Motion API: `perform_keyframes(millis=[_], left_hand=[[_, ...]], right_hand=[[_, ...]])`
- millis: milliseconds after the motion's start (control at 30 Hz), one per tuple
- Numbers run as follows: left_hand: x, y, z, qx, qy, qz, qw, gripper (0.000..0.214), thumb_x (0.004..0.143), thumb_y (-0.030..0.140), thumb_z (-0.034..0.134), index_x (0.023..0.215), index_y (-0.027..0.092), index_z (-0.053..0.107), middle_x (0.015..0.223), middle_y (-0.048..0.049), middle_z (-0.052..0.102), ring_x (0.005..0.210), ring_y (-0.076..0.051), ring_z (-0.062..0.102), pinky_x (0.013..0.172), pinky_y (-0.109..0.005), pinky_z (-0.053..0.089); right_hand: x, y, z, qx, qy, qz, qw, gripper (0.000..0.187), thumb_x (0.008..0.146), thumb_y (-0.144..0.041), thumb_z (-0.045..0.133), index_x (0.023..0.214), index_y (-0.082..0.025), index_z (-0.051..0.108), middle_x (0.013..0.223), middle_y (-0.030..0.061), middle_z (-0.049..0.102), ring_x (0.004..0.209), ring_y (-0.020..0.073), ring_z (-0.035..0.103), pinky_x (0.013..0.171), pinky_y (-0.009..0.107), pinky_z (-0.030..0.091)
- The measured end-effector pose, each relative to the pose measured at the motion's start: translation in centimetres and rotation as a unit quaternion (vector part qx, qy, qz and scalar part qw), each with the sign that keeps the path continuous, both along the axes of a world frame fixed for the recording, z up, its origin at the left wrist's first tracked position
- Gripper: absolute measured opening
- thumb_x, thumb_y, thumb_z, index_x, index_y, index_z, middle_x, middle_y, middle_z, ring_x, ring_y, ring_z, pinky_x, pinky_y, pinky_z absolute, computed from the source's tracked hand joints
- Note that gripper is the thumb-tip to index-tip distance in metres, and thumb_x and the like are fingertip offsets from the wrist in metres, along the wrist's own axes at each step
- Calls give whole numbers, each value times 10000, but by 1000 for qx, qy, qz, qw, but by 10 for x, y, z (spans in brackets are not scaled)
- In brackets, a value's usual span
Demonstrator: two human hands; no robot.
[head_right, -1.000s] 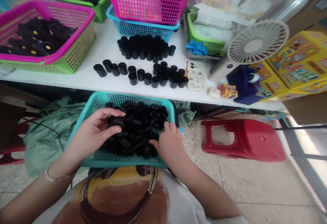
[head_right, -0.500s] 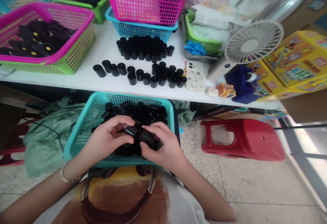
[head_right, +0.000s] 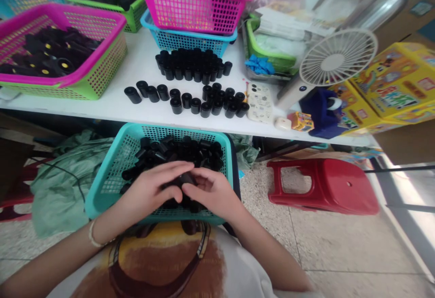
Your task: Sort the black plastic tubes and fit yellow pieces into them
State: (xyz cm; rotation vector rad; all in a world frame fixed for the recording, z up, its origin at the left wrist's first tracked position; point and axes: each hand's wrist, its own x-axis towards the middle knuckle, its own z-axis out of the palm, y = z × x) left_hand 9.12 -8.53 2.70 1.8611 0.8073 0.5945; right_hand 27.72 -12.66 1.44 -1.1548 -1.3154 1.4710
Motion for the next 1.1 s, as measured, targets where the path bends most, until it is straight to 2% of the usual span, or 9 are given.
perform_keyframes(millis=[100,167,233,300,400,567,767,867,1100], left_hand=[[-2,2,4,130,95,-72,984,600,864,381,649,1423,347,434,1606,-62,226,1416,-335,272,1124,-544,332],[-9,6,10,152,121,-34,980,689,892,409,604,1501,352,287,1629,-66,124,1433,-347,229,1125,-556,317],[-18,11,16,146,120,60,980,609,938,388,534,1496,335,297,1612,-66,199,1415,-327,288,1121,-527,332],[-26,15,22,119,105,140,977,447,963,359,488,1404,305,442,1520,-61,392,1318,-283,443,1067,-445,416],[-30,20,25,77,116,154,978,292,969,355,471,1224,268,584,1247,-40,626,1063,-217,618,930,-347,508],[3,32,12,127,183,-37,974,297,965,294,459,1225,234,589,1239,-51,634,1126,-229,594,1005,-367,452],[83,59,-31,232,276,-186,914,616,832,276,638,1405,200,425,1344,-158,503,1087,-328,569,831,-411,499],[108,64,-54,233,290,-187,909,747,783,272,675,1450,184,349,1366,-189,444,983,-338,578,744,-411,496],[122,55,-79,214,254,-170,928,778,749,92,609,1457,135,291,1332,-193,444,1106,-342,488,911,-457,417]], right_hand=[[3,5,-9,8,3,-29,1000,331,806,-299,691,1122,-264,599,1005,21,698,825,154,675,699,297,577],[18,14,-11,76,-57,-107,990,348,799,-312,710,1118,-266,580,1045,33,693,847,161,665,720,310,567],[44,29,-13,149,-182,-246,940,369,782,-356,736,1102,-253,585,1056,47,682,838,174,645,750,343,551],[75,49,-16,198,-334,-370,844,416,737,-418,772,1073,-228,615,1037,61,662,806,190,612,774,387,532],[111,80,-23,246,-429,-398,772,429,713,-485,771,983,-184,630,1050,93,628,796,209,586,748,411,525],[114,124,-27,264,-407,-336,807,452,710,-512,759,963,-186,576,1006,87,604,832,219,608,719,388,548],[89,152,-21,243,-333,-289,864,629,689,-466,781,1174,-215,471,1060,81,629,806,200,646,724,383,579],[84,139,-17,258,-329,-299,858,660,734,-436,752,1267,-224,425,1156,109,597,906,214,641,732,375,584],[77,72,-11,257,-327,-300,859,301,891,-360,594,1159,-228,549,1080,69,651,929,184,652,785,346,574]])
